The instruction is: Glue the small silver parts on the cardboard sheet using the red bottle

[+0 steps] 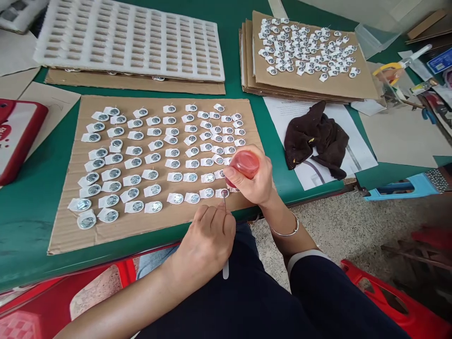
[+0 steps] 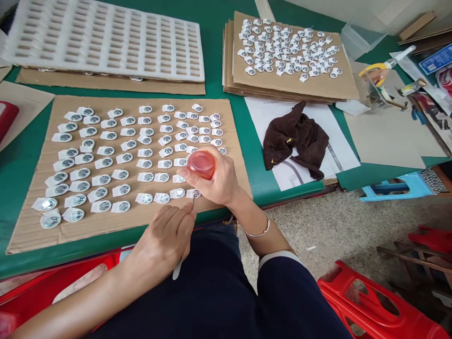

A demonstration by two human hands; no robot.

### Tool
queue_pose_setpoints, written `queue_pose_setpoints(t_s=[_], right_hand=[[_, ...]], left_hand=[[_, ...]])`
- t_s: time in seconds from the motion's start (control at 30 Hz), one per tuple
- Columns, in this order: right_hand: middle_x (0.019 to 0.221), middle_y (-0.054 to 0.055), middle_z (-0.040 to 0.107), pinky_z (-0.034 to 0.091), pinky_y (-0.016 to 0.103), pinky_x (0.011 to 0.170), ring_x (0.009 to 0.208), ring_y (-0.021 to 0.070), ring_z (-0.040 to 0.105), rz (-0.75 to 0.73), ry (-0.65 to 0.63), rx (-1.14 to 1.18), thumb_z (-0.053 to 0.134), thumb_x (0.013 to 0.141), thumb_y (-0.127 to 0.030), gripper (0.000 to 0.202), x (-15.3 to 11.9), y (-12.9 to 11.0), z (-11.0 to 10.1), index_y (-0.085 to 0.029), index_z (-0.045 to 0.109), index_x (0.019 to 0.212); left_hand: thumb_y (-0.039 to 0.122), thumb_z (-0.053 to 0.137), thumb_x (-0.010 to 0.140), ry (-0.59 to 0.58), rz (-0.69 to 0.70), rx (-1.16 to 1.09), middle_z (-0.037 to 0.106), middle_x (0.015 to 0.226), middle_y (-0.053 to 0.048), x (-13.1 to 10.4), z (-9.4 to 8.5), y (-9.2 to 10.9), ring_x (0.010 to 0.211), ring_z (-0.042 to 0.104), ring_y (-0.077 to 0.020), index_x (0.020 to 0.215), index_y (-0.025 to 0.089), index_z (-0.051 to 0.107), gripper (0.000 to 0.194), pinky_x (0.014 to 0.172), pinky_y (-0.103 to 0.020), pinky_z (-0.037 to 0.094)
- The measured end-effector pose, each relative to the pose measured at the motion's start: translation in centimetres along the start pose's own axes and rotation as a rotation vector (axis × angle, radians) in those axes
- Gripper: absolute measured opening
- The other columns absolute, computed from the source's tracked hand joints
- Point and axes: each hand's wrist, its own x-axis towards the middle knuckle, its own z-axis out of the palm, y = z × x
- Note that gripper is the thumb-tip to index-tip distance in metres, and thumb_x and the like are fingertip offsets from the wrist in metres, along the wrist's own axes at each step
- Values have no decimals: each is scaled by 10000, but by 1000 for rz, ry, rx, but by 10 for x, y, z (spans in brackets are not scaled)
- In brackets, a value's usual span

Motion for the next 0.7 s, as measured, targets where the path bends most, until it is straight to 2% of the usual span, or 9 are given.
queue_pose_setpoints(t_s=[0.23,0.33,0.43,0.5,0.63,0.7], right_hand=[[709,-14,595,480,275,593,618,113,555,-18,-11,-11,655,691,-374,285,0,1,0,-201,491,847],[713,-17,591,479,275,598,619,109,552,-32,-25,-13,656,685,-385,297,1,0,0,-202,488,849],[716,-21,584,481,278,603,629,111,555,-49,-11,18,664,673,-372,293,-3,-1,-3,-206,493,842],[710,-18,573,481,287,593,623,116,558,-29,76,73,647,686,-377,274,-10,-1,-6,-210,497,843],[695,-4,553,488,326,554,602,144,566,61,367,181,561,719,-486,324,-35,1,-11,-230,474,899],[707,7,558,495,340,535,593,157,570,84,408,170,565,698,-507,391,-47,2,-12,-228,471,955]], left_hand=[[15,479,759,-20,-24,-63,551,696,-104,0,-1,-2,675,529,-216,743,76,545,91,611,-370,460],[12,450,748,-69,-52,-194,530,696,-94,2,-8,-8,697,520,-217,723,94,531,117,650,-382,454],[5,436,737,-139,-113,-378,512,704,-69,4,-16,-19,703,500,-198,722,119,511,138,637,-344,430],[17,429,754,-157,-172,-491,501,696,-44,5,-19,-27,667,476,-170,749,131,508,139,611,-311,405],[79,410,819,-165,-242,-645,465,634,5,8,-21,-41,567,417,-122,802,155,515,131,563,-276,356],[106,412,834,-177,-264,-674,458,611,18,10,-22,-44,541,405,-110,799,165,524,131,535,-265,332]])
